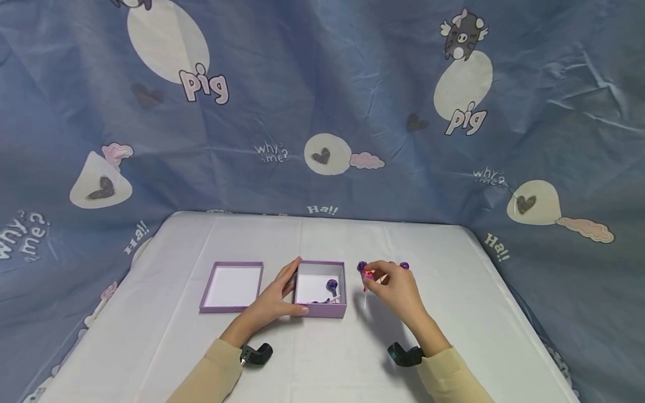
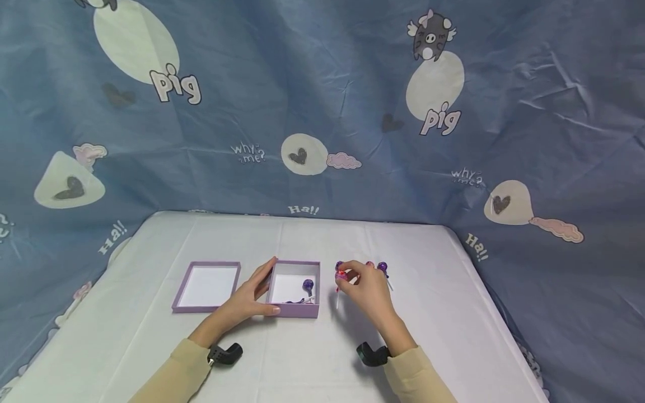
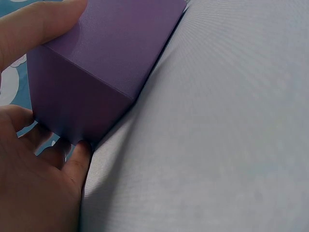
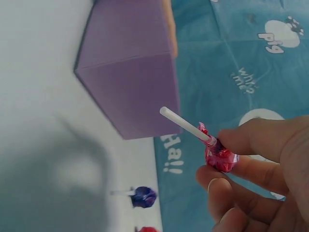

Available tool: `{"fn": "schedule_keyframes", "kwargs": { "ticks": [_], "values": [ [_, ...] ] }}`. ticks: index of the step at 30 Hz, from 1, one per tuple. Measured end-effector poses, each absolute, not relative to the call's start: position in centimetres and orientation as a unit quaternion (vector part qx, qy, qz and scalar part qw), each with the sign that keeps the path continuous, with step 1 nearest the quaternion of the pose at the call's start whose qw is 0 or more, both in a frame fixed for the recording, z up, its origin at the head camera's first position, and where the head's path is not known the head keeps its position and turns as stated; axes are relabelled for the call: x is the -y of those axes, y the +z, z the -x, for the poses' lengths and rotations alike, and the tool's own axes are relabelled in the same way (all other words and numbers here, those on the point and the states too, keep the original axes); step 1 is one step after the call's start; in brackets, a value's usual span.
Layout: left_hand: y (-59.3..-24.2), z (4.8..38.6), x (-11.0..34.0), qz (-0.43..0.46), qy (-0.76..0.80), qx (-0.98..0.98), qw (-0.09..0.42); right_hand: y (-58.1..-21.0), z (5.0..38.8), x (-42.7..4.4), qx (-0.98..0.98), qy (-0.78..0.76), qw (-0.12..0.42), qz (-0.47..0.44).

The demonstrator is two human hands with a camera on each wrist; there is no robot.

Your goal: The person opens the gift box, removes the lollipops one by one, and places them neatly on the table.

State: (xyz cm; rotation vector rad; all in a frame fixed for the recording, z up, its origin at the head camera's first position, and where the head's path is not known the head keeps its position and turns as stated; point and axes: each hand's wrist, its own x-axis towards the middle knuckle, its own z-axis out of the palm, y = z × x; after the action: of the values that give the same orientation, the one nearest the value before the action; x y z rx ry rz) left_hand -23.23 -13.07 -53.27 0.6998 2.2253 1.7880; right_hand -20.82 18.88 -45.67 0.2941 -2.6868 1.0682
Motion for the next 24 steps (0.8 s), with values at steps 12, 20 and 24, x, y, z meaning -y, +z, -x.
{"fn": "schedule_keyframes", "kwargs": {
  "ticks": [12, 20, 24],
  "values": [
    [-53.4, 23.4, 13.2, -0.239, 0.611, -0.748, 0.099, -48.2, 20.7, -19.6, 0.935, 0.325, 0.087, -0.108],
    [-53.4, 23.4, 13.1, -0.24, 0.61, -0.749, 0.099, -48.8, 20.6, -19.8, 0.939, 0.322, 0.054, -0.107],
    [-53.4, 23.3, 13.0, -0.238, 0.611, -0.748, 0.1, -49.5, 20.6, -20.0, 0.941, 0.313, 0.045, -0.116]
  ]
}}
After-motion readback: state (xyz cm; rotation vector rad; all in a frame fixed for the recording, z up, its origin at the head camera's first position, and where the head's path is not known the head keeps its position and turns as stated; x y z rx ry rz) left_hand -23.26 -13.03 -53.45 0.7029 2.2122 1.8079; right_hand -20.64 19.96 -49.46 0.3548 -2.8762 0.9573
